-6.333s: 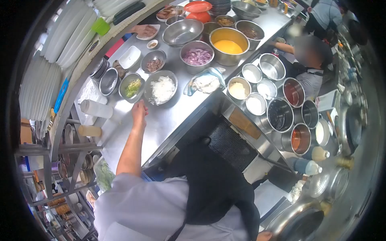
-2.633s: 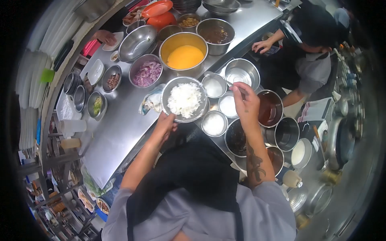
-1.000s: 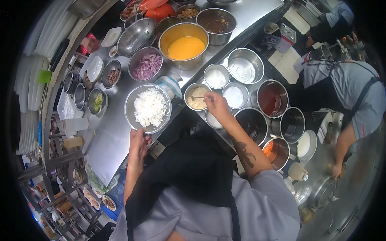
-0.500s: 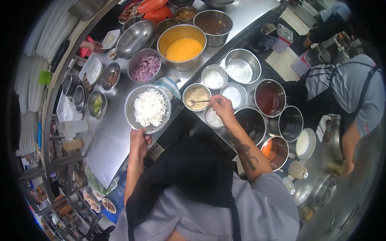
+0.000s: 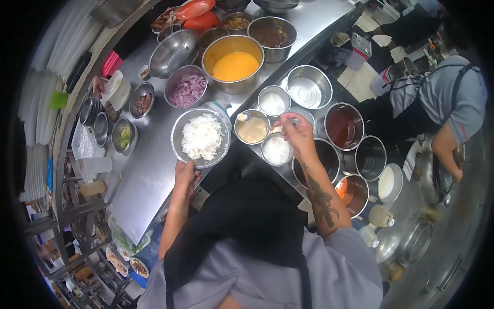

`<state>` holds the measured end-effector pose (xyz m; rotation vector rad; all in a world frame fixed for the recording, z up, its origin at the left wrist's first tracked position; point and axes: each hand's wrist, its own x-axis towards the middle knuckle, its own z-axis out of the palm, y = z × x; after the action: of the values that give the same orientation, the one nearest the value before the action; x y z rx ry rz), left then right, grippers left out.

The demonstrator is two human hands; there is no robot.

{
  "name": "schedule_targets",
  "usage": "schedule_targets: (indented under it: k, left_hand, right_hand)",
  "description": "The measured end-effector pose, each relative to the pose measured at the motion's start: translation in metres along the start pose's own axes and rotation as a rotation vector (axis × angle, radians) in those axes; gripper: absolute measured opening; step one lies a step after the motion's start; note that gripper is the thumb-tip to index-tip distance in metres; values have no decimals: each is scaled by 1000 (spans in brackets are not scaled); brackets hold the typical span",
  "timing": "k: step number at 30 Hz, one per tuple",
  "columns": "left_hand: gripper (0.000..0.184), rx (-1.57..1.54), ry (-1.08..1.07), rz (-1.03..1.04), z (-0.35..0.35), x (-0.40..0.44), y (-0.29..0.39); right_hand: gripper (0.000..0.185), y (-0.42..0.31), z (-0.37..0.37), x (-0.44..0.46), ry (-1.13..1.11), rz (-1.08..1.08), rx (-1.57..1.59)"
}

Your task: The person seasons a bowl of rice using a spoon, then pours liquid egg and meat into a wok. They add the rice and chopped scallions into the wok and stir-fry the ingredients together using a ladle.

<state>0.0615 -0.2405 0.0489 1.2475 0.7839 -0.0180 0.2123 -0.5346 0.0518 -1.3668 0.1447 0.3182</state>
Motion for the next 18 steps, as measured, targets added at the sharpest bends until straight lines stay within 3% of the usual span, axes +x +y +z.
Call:
schedule_targets:
  k: [3, 6, 10, 18]
  left_hand:
    - [36, 34, -66, -22, 17, 7, -5]
    - [35, 10, -161, -90, 42, 15, -5]
    - [34, 50, -274, -131, 63, 25, -12]
    - [35, 88, -279, -106, 71, 21, -10]
  right_hand:
    - [15, -35, 15, -21, -60, -88, -98]
    - [18, -41, 13, -32, 38, -593, -591]
    - [16, -24, -27, -28, 216, -583, -504]
    - [17, 60, -114, -8, 283, -392, -665]
